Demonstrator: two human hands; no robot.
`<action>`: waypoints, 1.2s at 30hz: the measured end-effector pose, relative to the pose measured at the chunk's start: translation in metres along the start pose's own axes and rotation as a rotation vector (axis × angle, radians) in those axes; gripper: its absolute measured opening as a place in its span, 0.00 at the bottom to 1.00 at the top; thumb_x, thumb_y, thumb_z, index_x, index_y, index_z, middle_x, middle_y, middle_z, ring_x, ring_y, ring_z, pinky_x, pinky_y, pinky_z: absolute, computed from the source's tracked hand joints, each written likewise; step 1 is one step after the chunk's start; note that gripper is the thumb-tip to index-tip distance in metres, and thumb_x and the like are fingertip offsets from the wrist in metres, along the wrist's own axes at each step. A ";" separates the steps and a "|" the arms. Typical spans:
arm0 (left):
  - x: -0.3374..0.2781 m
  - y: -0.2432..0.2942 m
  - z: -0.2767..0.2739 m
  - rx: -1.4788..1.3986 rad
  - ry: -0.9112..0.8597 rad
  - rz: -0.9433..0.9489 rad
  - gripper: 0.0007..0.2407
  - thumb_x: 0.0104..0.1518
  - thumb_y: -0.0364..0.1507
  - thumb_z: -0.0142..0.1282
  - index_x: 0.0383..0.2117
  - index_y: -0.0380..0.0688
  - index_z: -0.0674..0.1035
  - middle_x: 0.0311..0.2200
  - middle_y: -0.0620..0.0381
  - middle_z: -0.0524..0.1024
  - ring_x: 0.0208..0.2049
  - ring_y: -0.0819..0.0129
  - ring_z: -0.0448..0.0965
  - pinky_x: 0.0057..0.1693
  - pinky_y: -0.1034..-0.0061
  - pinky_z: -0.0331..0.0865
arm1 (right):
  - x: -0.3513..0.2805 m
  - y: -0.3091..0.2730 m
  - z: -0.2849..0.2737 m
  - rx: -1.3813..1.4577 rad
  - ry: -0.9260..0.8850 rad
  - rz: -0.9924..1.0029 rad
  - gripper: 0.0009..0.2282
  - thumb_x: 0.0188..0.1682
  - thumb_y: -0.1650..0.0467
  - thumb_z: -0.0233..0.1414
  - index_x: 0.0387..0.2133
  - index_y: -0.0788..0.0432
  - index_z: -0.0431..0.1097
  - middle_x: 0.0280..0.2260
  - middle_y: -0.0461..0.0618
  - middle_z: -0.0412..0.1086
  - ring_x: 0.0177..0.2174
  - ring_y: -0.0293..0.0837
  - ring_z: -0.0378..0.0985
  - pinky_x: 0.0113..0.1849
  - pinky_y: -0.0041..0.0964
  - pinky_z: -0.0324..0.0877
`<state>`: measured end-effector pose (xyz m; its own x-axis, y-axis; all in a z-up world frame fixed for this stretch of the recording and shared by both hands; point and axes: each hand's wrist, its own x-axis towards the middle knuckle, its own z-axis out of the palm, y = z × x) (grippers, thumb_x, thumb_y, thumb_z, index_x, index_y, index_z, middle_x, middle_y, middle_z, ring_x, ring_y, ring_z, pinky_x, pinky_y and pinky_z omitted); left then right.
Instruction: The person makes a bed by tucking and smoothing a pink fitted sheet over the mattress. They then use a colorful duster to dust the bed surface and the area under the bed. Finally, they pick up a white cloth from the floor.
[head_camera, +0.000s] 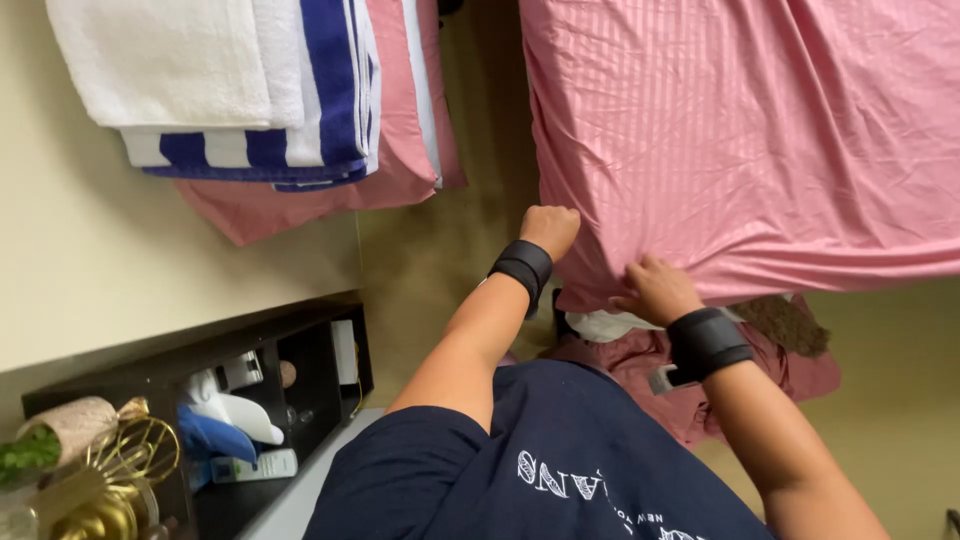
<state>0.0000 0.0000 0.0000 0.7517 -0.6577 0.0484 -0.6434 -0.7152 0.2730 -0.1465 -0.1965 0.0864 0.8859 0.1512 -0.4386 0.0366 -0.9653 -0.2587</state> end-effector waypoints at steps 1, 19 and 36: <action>0.000 -0.003 0.003 -0.004 0.001 0.015 0.05 0.53 0.26 0.54 0.24 0.46 0.83 0.24 0.52 0.83 0.27 0.55 0.85 0.33 0.61 0.76 | 0.005 -0.004 0.012 0.001 0.005 0.014 0.22 0.42 0.53 0.61 0.40 0.56 0.70 0.42 0.58 0.70 0.43 0.58 0.77 0.43 0.53 0.74; 0.026 0.026 0.033 0.388 -0.057 -0.018 0.05 0.53 0.30 0.54 0.26 0.49 0.83 0.26 0.55 0.81 0.27 0.59 0.83 0.31 0.58 0.72 | 0.000 0.000 0.020 -0.036 0.080 -0.228 0.10 0.49 0.60 0.53 0.33 0.51 0.72 0.23 0.54 0.75 0.24 0.60 0.78 0.26 0.55 0.71; 0.024 0.024 0.014 0.476 0.208 0.034 0.11 0.50 0.32 0.53 0.31 0.42 0.85 0.27 0.50 0.82 0.22 0.58 0.82 0.25 0.57 0.70 | -0.037 -0.017 -0.001 0.119 0.006 -0.268 0.07 0.49 0.63 0.52 0.33 0.53 0.72 0.25 0.56 0.75 0.27 0.61 0.77 0.31 0.56 0.71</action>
<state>0.0004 -0.0361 -0.0060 0.7112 -0.6561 0.2524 -0.6260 -0.7545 -0.1973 -0.1791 -0.1862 0.1075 0.8549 0.3953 -0.3360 0.2150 -0.8593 -0.4640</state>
